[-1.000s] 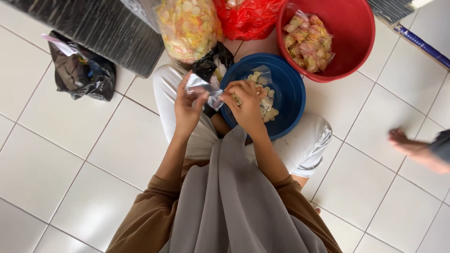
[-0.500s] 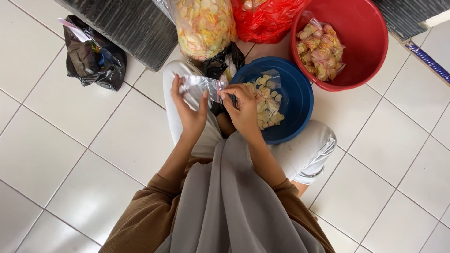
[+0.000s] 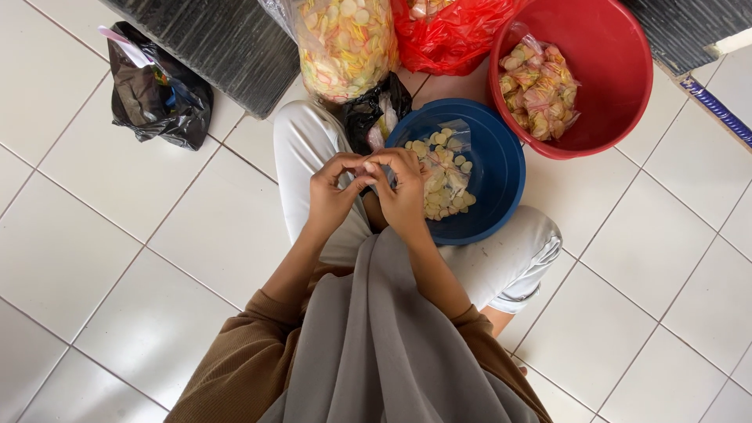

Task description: Packaging small crackers into individual plastic bags while sitting on the floor

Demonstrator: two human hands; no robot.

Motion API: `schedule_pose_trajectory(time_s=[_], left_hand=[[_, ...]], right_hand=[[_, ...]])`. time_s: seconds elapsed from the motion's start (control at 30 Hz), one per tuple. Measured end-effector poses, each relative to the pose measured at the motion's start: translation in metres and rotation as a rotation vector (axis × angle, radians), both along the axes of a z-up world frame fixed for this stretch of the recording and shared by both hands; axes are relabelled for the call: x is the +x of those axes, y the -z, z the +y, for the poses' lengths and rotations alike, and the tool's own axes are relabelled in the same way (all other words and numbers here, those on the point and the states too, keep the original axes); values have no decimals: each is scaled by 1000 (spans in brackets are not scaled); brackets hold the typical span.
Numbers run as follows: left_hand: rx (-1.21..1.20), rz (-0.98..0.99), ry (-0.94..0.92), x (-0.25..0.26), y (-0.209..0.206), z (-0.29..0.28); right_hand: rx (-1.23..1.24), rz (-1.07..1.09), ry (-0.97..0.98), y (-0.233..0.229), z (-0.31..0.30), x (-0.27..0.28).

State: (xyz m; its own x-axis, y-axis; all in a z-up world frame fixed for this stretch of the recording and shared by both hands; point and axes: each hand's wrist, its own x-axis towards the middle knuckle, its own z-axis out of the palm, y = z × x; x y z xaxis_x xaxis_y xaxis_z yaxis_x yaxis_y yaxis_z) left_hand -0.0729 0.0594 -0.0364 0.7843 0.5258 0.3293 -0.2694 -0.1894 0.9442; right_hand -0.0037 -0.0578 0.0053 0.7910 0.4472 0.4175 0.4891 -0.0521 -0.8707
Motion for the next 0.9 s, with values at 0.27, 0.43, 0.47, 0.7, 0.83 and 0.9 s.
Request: schedule_pose_trajectory(time_s=[0.27,0.43,0.47,0.7,0.83,0.9], left_hand=[[-173,-10,-88,-1,-2,-1],[-103,4,-141,-5,-15,1],[-32,2,-154,-6,-17,2],[171,12,-176,-8,-16,1],[198,31,-97,-6,-25,0],[127,-6,-77,-3,-27,-1]], right_hand=[[109,23,52,-6,4,-5],[77,31,66,-8,3,-6],[55,-4,56,-6,2,-5],[95,36,-13,15,-2,2],[138,64,36,23,-3,5],[144,57,39,24,-4,7]])
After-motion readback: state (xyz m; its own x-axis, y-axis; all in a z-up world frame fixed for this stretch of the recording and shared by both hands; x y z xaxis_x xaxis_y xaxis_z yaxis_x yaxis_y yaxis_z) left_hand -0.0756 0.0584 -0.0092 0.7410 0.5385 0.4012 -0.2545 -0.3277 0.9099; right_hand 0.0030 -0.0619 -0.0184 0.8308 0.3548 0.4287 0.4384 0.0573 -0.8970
